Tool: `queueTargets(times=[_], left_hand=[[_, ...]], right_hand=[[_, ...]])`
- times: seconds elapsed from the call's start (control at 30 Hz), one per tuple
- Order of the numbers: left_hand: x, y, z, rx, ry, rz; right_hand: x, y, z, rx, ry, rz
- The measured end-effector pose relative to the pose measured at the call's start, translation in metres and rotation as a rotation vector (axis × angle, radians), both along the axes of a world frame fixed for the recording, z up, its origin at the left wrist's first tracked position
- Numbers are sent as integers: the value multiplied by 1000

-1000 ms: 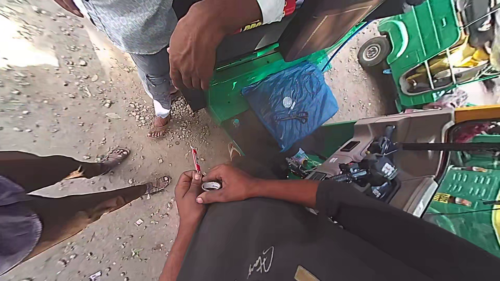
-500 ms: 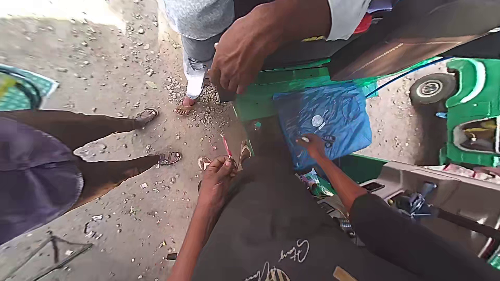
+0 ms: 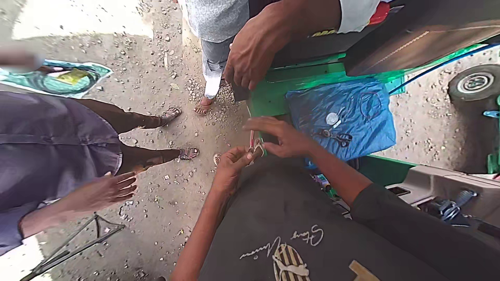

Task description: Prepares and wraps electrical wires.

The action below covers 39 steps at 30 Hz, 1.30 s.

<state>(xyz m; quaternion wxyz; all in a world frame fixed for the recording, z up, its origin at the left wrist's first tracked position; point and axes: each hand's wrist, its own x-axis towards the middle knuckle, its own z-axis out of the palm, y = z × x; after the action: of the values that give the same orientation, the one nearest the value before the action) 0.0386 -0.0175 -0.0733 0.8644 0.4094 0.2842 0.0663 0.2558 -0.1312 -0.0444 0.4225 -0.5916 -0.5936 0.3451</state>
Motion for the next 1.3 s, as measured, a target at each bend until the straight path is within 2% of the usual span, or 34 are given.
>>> queueTargets(times=[0.1, 0.2, 0.33, 0.5, 0.7, 0.83, 1.0, 1.2, 1.3], left_hand=[[-11, 11, 12, 65, -27, -94], [-25, 21, 19, 217, 7, -154], [-42, 36, 31, 568, 67, -163], [-65, 57, 46, 838, 10, -186], [-91, 77, 55, 976, -38, -221], [-106, 82, 58, 952, -41, -197], [-121, 86, 54, 733, -59, -113], [-131, 93, 51, 584, 22, -32], [-134, 95, 48, 626, 24, 34]], right_hand=[[-16, 18, -2, 17, 30, 131], [-31, 21, 6, -30, 188, 80], [-61, 24, 19, -91, 324, -11], [-94, 36, 28, -85, 362, -94], [-125, 42, 36, -47, 288, -148], [-148, 46, 38, 9, 176, -207], [-179, 53, 35, 33, 37, -328], [-204, 62, 30, 82, -191, -393], [-207, 66, 27, 86, -230, -382]])
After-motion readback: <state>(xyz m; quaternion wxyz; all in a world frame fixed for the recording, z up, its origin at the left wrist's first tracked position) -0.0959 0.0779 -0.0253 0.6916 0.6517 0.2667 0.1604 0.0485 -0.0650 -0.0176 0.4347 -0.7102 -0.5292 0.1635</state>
